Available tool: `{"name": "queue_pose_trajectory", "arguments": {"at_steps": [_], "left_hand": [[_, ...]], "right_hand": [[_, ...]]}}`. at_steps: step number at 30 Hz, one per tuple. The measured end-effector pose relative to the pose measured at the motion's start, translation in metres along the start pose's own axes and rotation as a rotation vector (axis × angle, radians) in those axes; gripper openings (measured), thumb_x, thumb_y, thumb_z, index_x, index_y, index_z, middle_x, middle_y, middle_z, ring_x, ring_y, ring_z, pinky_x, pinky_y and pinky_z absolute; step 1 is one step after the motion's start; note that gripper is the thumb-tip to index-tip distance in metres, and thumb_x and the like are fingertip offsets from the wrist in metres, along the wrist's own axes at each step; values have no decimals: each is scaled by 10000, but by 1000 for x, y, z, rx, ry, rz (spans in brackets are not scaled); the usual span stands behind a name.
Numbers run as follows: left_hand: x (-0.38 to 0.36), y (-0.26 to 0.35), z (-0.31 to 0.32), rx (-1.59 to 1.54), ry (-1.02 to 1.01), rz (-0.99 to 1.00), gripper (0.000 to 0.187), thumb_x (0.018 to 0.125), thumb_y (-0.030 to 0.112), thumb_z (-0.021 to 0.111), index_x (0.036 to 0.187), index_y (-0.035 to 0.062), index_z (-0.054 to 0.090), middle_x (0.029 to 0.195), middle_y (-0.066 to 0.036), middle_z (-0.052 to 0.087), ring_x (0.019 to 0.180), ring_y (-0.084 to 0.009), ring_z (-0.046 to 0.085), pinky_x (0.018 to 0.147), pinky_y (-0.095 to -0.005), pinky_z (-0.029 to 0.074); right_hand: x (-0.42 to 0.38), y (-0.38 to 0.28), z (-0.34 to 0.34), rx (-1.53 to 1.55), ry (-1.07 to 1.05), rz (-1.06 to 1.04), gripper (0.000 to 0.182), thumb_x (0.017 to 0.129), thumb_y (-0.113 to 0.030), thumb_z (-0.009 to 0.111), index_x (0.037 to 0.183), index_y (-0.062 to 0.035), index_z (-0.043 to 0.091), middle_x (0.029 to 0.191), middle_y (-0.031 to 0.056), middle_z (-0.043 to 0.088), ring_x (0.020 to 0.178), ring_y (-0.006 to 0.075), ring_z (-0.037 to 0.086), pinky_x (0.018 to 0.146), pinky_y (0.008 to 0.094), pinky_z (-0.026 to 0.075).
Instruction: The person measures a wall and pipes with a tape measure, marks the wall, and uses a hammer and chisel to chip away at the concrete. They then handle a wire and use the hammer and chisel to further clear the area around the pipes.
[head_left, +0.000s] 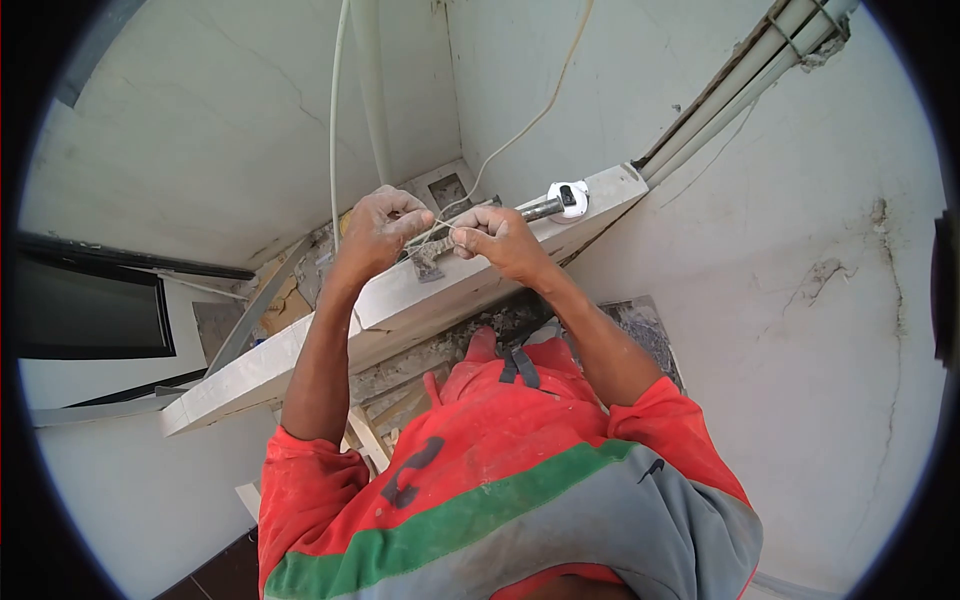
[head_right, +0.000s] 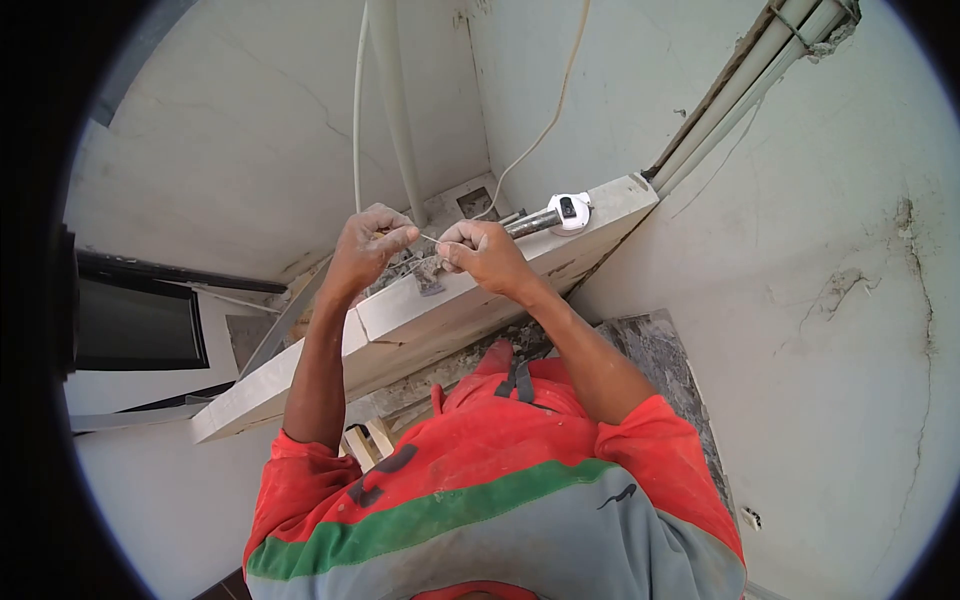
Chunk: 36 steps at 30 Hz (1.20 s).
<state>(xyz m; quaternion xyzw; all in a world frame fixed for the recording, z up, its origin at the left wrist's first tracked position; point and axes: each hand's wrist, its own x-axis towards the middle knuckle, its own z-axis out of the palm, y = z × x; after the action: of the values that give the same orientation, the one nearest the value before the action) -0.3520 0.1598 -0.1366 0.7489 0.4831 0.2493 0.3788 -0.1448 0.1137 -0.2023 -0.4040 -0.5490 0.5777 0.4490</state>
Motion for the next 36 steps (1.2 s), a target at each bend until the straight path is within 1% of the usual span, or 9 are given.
{"name": "queue_pose_trajectory", "arguments": {"at_steps": [4, 7, 10, 11, 14, 15, 21, 24, 36], "left_hand": [[-2, -19, 11, 30, 140, 107, 223, 837, 196, 686, 859, -24, 652, 800, -100, 572, 809, -200, 546, 736, -322, 424], [-3, -26, 28, -30, 207, 38, 217, 856, 196, 661, 858, -20, 661, 881, -138, 590, 850, -257, 577, 775, -359, 441], [-7, -19, 57, -157, 252, -61, 221, 869, 184, 642, 853, -36, 648, 881, -148, 583, 852, -261, 573, 781, -364, 437], [-7, -21, 68, -203, 266, -41, 224, 878, 173, 626, 839, -47, 644, 881, -126, 579, 791, -212, 561, 718, -335, 445], [-9, -15, 81, -552, 154, -274, 167, 909, 194, 609, 860, 47, 672, 815, -3, 595, 738, -116, 513, 660, -269, 390], [-10, -11, 79, -722, 112, -359, 146, 919, 185, 600, 892, 67, 681, 790, 38, 599, 676, -73, 481, 603, -221, 346], [-13, -16, 87, -725, 129, -293, 156, 919, 187, 635, 918, 39, 684, 799, 26, 625, 660, -67, 501, 563, -208, 365], [-12, -16, 91, -577, 147, -307, 202, 892, 174, 665, 922, -23, 696, 842, -37, 630, 817, -126, 562, 766, -286, 446], [-7, -20, 98, -571, 116, -294, 233, 881, 196, 673, 893, -36, 699, 855, -40, 623, 811, -124, 537, 744, -275, 426]], "right_hand": [[-13, -9, -9, 195, 48, 226, 157, 910, -149, 618, 909, 8, 612, 710, 32, 610, 603, 98, 585, 531, 229, 477], [-10, -18, -8, 365, 298, 243, 148, 915, -147, 603, 883, -3, 603, 686, 17, 590, 546, 94, 568, 487, 222, 473], [-6, -25, 12, 180, 424, 100, 139, 912, -137, 591, 877, -2, 600, 671, 7, 569, 518, 84, 551, 488, 246, 464], [-6, -17, 16, -137, 379, -29, 99, 886, -99, 591, 868, -2, 594, 679, 65, 591, 536, 179, 595, 514, 337, 477], [-3, -3, 18, -671, 445, -540, 67, 846, -64, 594, 876, -3, 596, 736, 148, 614, 615, 312, 617, 574, 428, 481], [-7, -3, 17, -718, 442, -514, 64, 828, -69, 599, 851, -10, 588, 791, 191, 619, 711, 391, 608, 619, 471, 485], [-18, -8, 15, -888, 394, -314, 90, 814, -81, 630, 889, -31, 640, 766, 163, 642, 717, 367, 638, 622, 443, 502], [-19, -9, 16, -949, 373, -216, 86, 832, -117, 622, 880, -48, 639, 721, 159, 641, 675, 372, 638, 593, 462, 497], [-26, -13, 4, -1093, 277, -120, 117, 858, -151, 597, 823, -41, 621, 704, 167, 646, 649, 370, 640, 577, 471, 493]]}}
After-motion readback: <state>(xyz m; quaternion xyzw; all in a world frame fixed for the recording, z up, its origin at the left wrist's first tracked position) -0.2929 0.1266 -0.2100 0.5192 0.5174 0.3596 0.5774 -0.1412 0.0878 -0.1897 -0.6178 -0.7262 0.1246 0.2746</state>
